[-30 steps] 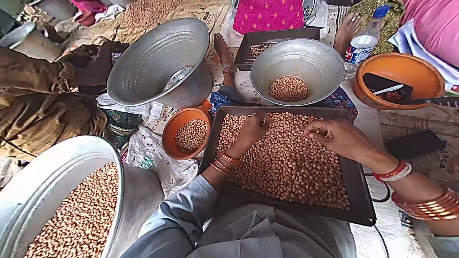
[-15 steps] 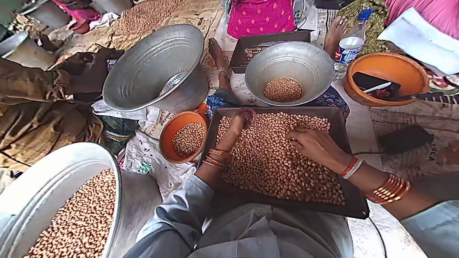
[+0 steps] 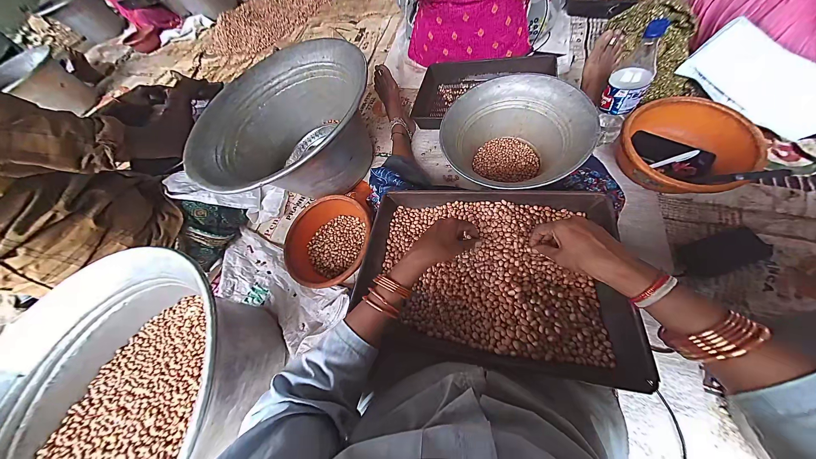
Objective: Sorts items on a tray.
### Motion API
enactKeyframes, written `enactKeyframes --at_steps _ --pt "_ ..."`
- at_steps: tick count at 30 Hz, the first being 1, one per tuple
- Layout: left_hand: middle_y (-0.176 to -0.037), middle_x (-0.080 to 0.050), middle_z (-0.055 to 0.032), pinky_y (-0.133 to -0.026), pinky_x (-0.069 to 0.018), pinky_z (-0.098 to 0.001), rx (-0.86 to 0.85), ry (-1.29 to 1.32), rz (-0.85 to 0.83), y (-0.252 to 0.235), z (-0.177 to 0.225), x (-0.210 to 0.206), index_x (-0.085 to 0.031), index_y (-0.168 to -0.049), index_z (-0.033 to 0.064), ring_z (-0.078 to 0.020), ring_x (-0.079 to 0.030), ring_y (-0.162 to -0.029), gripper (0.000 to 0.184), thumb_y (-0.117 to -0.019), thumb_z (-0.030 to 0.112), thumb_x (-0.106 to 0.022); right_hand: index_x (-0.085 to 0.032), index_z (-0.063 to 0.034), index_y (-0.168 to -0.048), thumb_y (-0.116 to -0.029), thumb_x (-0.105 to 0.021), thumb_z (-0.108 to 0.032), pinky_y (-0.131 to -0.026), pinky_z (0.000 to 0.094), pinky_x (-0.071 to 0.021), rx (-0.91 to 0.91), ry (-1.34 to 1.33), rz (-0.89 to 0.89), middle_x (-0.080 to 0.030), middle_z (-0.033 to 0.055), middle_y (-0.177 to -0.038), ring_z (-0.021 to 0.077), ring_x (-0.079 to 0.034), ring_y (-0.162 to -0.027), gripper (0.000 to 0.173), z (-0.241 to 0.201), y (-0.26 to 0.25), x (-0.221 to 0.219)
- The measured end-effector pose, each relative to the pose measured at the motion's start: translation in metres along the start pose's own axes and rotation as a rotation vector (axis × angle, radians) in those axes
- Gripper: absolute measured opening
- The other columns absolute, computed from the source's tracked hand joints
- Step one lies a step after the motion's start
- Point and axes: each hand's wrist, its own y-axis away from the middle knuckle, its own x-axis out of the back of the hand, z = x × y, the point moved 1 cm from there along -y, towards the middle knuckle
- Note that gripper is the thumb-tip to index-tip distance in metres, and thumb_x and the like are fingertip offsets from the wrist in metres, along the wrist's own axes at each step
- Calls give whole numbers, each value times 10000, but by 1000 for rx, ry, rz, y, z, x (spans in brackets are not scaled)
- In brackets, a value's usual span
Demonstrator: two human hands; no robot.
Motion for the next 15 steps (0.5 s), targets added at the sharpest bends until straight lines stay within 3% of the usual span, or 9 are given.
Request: enactKeyframes --at_steps 2,5,9,15 --pt "-703 -621 -123 -575 -492 -488 25 -66 233 4 9 -2 -733 -1097 107 -276 -568 -587 128 -1004 173 -674 -782 -153 -985 -951 -745 -162 -721 555 -544 -9 4 47 -733 87 -835 302 -700 -798 51 6 -1 2" --pt "-744 -662 -154 -581 -523 -523 -27 -201 409 5 16 -8 -733 -1109 110 -333 -635 -630 138 -1004 135 -648 -778 -139 -971 -941 -745 -127 -699 566 -540 8 25 127 -727 99 -822 322 -699 -788 46 10 1 5" --pt "-974 -743 -184 -743 -569 -598 -39 -261 399 -9 11 -19 -738 -1183 115 -393 -725 -873 195 -1020 149 -637 -763 -125 -925 -921 -749 -91 -659 563 -530 66 21 230 -714 98 -787 327 -695 -751 37 12 2 4" --pt "-994 -735 -198 -777 -571 -585 11 -108 360 -5 2 -21 -723 -1154 65 -385 -718 -866 172 -996 98 -664 -765 -122 -944 -917 -741 -75 -625 564 -525 77 52 244 -712 111 -794 340 -692 -737 59 9 1 0"
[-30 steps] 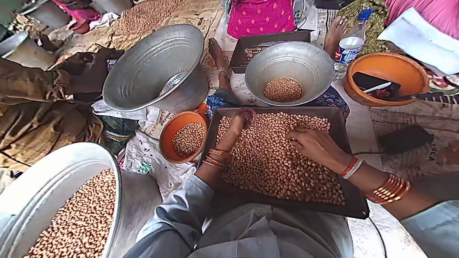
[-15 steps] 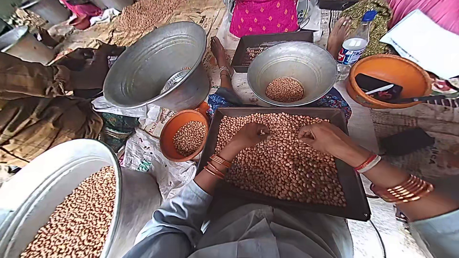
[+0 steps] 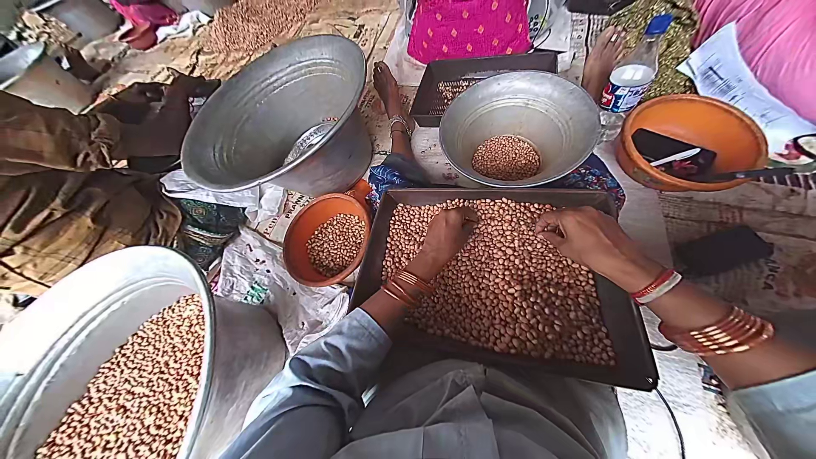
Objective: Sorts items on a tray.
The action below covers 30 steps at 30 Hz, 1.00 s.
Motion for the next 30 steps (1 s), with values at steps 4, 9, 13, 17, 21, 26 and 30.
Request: enactKeyframes --at_steps 4,9,13,17,21,26,30 --pt "-942 -711 -142 -685 -548 -421 84 304 -40 2 -14 8 -698 -1145 42 -237 -651 -729 181 -1028 170 -647 -774 -114 -946 -921 -736 -68 -668 570 -536 -19 8 -6 -724 123 -816 352 -702 -778 64 0 1 4" --pt "-734 -500 -37 -503 -348 -241 185 560 -106 6 1 16 -618 -1146 106 -91 -406 -534 225 -1088 201 -423 -777 -110 -931 -905 -749 -61 -662 564 -534 -59 39 -49 -716 132 -789 363 -698 -765 62 3 1 6" --pt "-828 -655 -149 -575 -473 -428 29 217 -55 1 24 9 -699 -1163 87 -256 -552 -616 160 -1044 137 -604 -785 -111 -907 -881 -779 -57 -661 570 -534 -82 45 -83 -718 130 -787 364 -698 -771 60 8 0 6" --pt "-956 -727 -185 -721 -565 -541 -78 91 -24 -10 28 -7 -723 -1162 76 -346 -694 -785 183 -986 78 -672 -793 -116 -911 -869 -798 -69 -706 571 -540 -97 9 -190 -731 118 -816 345 -701 -805 64 10 2 2" --pt "-966 -734 -192 -798 -560 -549 -40 80 -68 -20 28 -10 -733 -1121 41 -350 -710 -857 158 -971 65 -692 -768 -69 -925 -890 -771 -68 -730 568 -541 -73 33 -277 -720 136 -840 355 -699 -843 35 -1 2 -5" --pt "-938 -715 -187 -714 -567 -507 -110 97 -71 -3 11 -7 -704 -1106 43 -323 -683 -767 143 -966 75 -706 -744 -59 -964 -925 -728 -82 -762 549 -535 -82 87 -344 -712 140 -863 353 -694 -876 48 -7 2 -7" --pt "-946 -680 -125 -704 -550 -356 18 467 -156 -8 -1 1 -659 -1196 9 -181 -643 -745 232 -1080 174 -543 -744 -81 -934 -914 -733 -104 -734 536 -527 -81 82 -351 -708 119 -829 329 -691 -835 32 -4 2 -10"
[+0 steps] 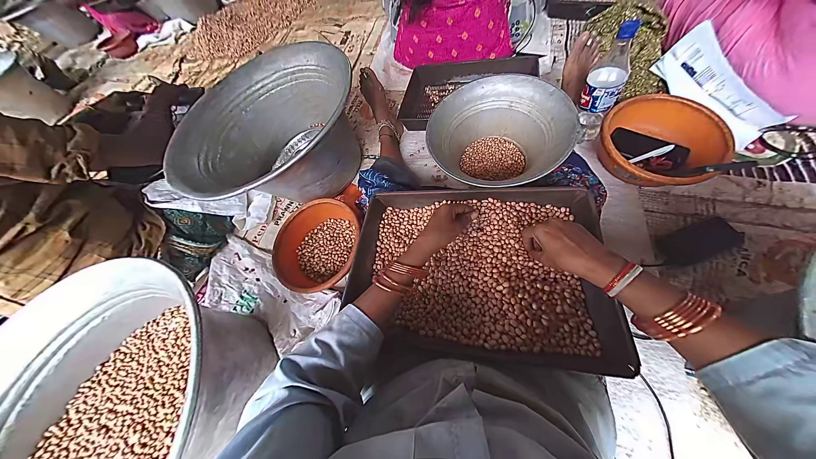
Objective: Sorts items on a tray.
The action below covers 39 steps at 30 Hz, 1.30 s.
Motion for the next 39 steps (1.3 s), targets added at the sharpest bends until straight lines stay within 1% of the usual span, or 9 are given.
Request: enactKeyframes --at_steps 3,6,11,16,19,23,28,31,39 --pt "-911 -671 -7 -694 -590 -255 96 420 -163 -11 -14 8 -587 -1189 81 -79 -677 -738 233 -1107 227 -425 -747 -108 -958 -897 -742 -117 -747 527 -530 -21 10 -33 -713 103 -865 319 -688 -864 62 0 -3 -2" --pt "-798 -603 2 -530 -418 -170 74 156 -233 8 3 9 -647 -1126 51 -19 -498 -590 137 -1059 108 -542 -741 -103 -974 -879 -771 -109 -743 541 -523 -8 -23 -38 -710 113 -862 329 -687 -865 100 -2 -3 -1" --pt "-934 -725 -68 -778 -550 -414 15 -346 -215 19 6 -8 -750 -1112 117 -169 -651 -784 152 -974 94 -691 -783 -137 -970 -911 -769 -86 -689 452 -522 12 -394 103 -702 39 -798 197 -644 -723 79 7 -3 8" --pt "-1048 -734 -105 -866 -560 -450 -4 -365 -172 21 0 -17 -761 -1096 89 -219 -691 -905 142 -977 129 -693 -672 -42 -959 -1072 -470 -73 -590 246 -562 9 -1011 45 -639 35 -762 103 -622 -619 234 -2 9 17" --pt "-928 -739 -54 -802 -571 -362 19 -209 -154 19 -5 -10 -757 -1083 68 -122 -679 -811 158 -972 175 -722 -713 -79 -962 -1032 -623 -156 -562 238 -434 76 -650 -63 -602 0 -727 59 -510 -581 138 -23 16 17" --pt "-842 -605 -35 -568 -417 -200 76 138 -134 28 2 2 -645 -1103 -6 -43 -492 -626 146 -1043 51 -525 -777 -122 -1057 -989 -664 -216 -831 479 -531 263 -223 -71 -721 96 -1009 256 -679 -939 162 -47 29 5" --pt "-860 -642 36 -614 -413 -162 69 41 -332 44 10 -10 -705 -1093 32 35 -494 -663 196 -1052 155 -558 -740 -94 -1173 -999 -642 -174 -856 516 -544 295 -57 -119 -698 160 -1087 345 -683 -1016 215 -56 29 -5" --pt "-951 -691 -9 -785 -506 -257 18 -112 -390 52 17 -22 -718 -1126 50 -27 -596 -809 237 -1053 219 -569 -737 -94 -1137 -998 -655 -197 -859 485 -546 266 -57 -133 -694 131 -1081 305 -680 -1004 191 -52 25 -3" --pt "-1185 -731 -142 -958 -540 -517 -192 -472 -355 54 52 -71 -732 -1202 74 -310 -703 -1091 250 -1044 125 -546 -765 -129 -1006 -913 -769 -137 -748 530 -564 154 -148 240 -735 84 -938 283 -705 -852 94 -7 16 17"
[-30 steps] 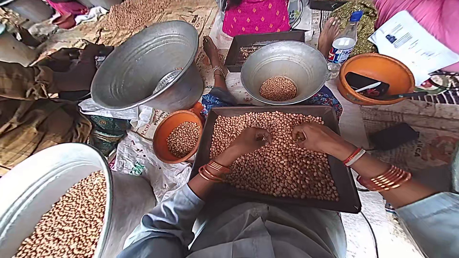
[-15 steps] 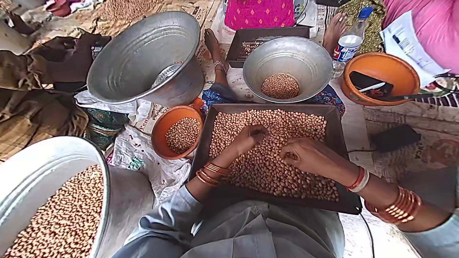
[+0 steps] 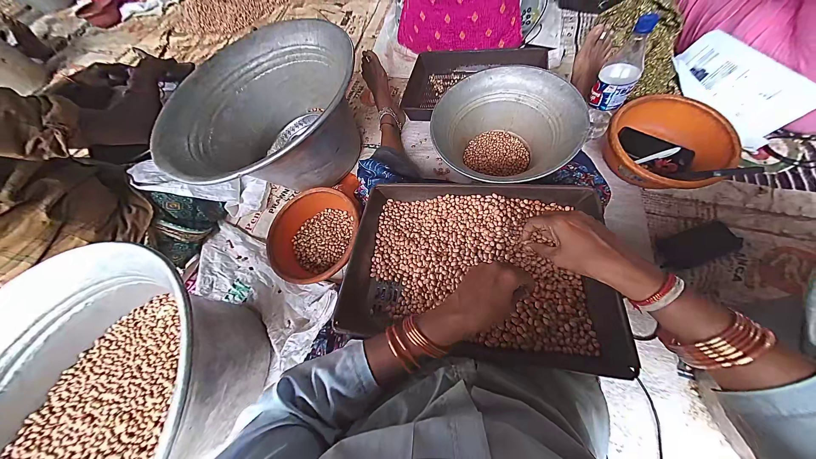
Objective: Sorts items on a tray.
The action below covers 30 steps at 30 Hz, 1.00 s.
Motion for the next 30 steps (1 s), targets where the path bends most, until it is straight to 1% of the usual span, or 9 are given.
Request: enactKeyframes --at_steps 5,8,11,16,18,21,26,28,30 --pt "-1162 -710 -193 -929 -542 -566 -13 -51 -41 -8 1 -14 -720 -1148 17 -374 -687 -1105 233 -1037 139 -556 -762 -97 -991 -929 -757 -120 -750 523 -551 -78 59 -110 -713 114 -919 295 -682 -825 66 -2 2 4" --pt "-1082 -724 -183 -923 -535 -497 44 257 -24 -4 -7 -2 -718 -1143 -16 -295 -693 -1022 248 -1010 175 -631 -760 -101 -1021 -938 -741 -103 -764 513 -547 -34 5 -88 -711 100 -906 277 -677 -818 85 -15 8 8" --pt "-1044 -674 -176 -857 -521 -389 103 612 -28 4 -20 7 -645 -1170 -82 -188 -632 -927 256 -1010 114 -607 -759 -120 -1006 -881 -740 -104 -719 496 -574 180 -83 53 -731 70 -879 252 -712 -787 128 -38 18 -2" --pt "-949 -663 -69 -720 -509 -252 115 737 -129 13 -38 8 -639 -1121 -48 -52 -591 -786 190 -953 26 -685 -768 -145 -1044 -858 -670 -203 -639 469 -609 359 -40 177 -758 63 -977 271 -753 -793 218 -57 27 -20" --pt "-922 -697 -63 -684 -486 -245 68 687 -88 21 -52 18 -694 -1066 -51 -42 -585 -748 130 -965 17 -649 -769 -148 -1066 -848 -704 -163 -620 523 -600 327 3 156 -761 74 -1015 304 -755 -796 228 -45 25 -20" --pt "-978 -715 -74 -768 -516 -275 212 473 76 51 -78 54 -719 -1116 -15 -64 -616 -811 164 -999 41 -619 -769 -140 -1087 -804 -781 -65 -610 591 -574 261 66 89 -750 120 -1029 373 -743 -802 293 -27 21 -18" --pt "-1041 -737 -186 -927 -527 -604 739 -226 553 120 -136 109 -776 -1037 61 -379 -698 -1035 165 -985 81 -621 -766 -146 -1119 -805 -833 -60 -658 615 -570 210 90 5 -743 135 -1074 398 -736 -868 332 -17 19 -16" --pt "-1091 -704 -242 -1014 -431 -647 801 -400 714 140 -148 114 -757 -1066 29 -448 -627 -1141 152 -945 70 -674 -756 -156 -1152 -814 -845 -84 -697 637 -569 172 92 -28 -738 144 -1125 415 -732 -932 356 -13 17 -17" --pt "-1151 -683 -249 -1022 -446 -630 757 -400 751 143 -148 114 -722 -1158 24 -447 -616 -1170 231 -948 119 -702 -735 -140 -1205 -831 -851 -108 -737 665 -558 95 117 -76 -717 189 -1154 452 -713 -975 393 -6 15 -16"
